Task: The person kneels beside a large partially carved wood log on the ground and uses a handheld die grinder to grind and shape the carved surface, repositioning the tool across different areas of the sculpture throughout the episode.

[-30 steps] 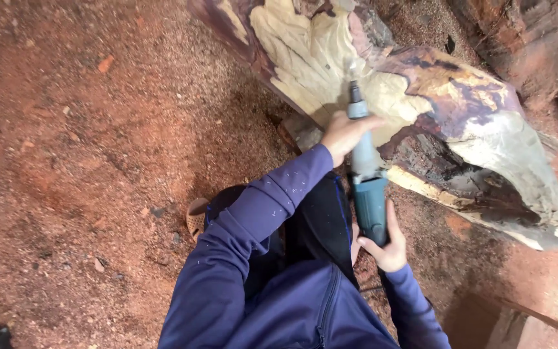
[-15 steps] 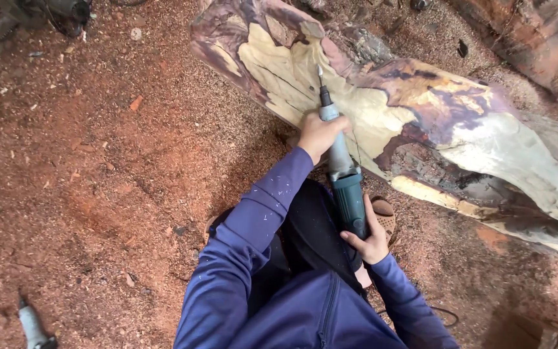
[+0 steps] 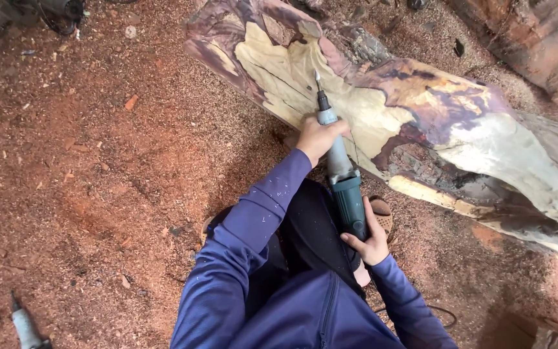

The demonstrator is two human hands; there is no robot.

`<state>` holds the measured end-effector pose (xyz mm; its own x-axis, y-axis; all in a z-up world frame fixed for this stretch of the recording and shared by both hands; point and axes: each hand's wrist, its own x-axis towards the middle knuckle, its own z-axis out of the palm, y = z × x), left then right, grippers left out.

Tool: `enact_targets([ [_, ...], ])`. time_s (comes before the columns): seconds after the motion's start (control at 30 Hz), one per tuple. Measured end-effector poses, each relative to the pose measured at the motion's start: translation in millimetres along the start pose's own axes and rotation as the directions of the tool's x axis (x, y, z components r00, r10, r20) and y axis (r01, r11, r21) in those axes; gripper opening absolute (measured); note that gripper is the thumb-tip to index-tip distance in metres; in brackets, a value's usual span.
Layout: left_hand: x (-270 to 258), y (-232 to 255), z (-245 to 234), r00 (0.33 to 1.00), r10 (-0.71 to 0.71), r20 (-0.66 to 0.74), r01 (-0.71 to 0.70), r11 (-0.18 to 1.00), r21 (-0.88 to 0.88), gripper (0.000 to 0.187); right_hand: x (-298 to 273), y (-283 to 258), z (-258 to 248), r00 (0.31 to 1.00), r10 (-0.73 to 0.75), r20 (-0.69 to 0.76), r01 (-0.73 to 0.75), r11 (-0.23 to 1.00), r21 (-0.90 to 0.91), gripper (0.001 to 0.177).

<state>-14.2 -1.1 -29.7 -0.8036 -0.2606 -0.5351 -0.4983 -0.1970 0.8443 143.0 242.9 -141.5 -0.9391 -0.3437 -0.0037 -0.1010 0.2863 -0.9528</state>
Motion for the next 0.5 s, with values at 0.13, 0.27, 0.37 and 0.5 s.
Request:
enact_targets([
  [0.13,-6,4,-3,1.0,0.01,-0.024,-0.012,0.999,-0.05,0.044,2,1,-2,1.0,-0.003,0.008,0.003,0.999,-0.038,0.113],
  [0.27,1,0,-4,1.0,0.017,-0.013,-0.018,1.0,-0.017,0.037,1,-1,4,1.0,0.007,-0.02,-0.008,0.998,-0.055,0.115],
  [0.37,2,-6,-6,1.0,0.02,-0.01,-0.021,0.999,-0.043,0.034,-1,6,4,1.0,0.006,-0.03,-0.008,0.996,-0.088,0.115],
  [0.5,-4,5,-13,1.0,0.015,-0.01,-0.016,0.997,-0.072,0.037,3,27,0,0.999,-0.022,-0.042,0.014,0.985,-0.171,0.116],
])
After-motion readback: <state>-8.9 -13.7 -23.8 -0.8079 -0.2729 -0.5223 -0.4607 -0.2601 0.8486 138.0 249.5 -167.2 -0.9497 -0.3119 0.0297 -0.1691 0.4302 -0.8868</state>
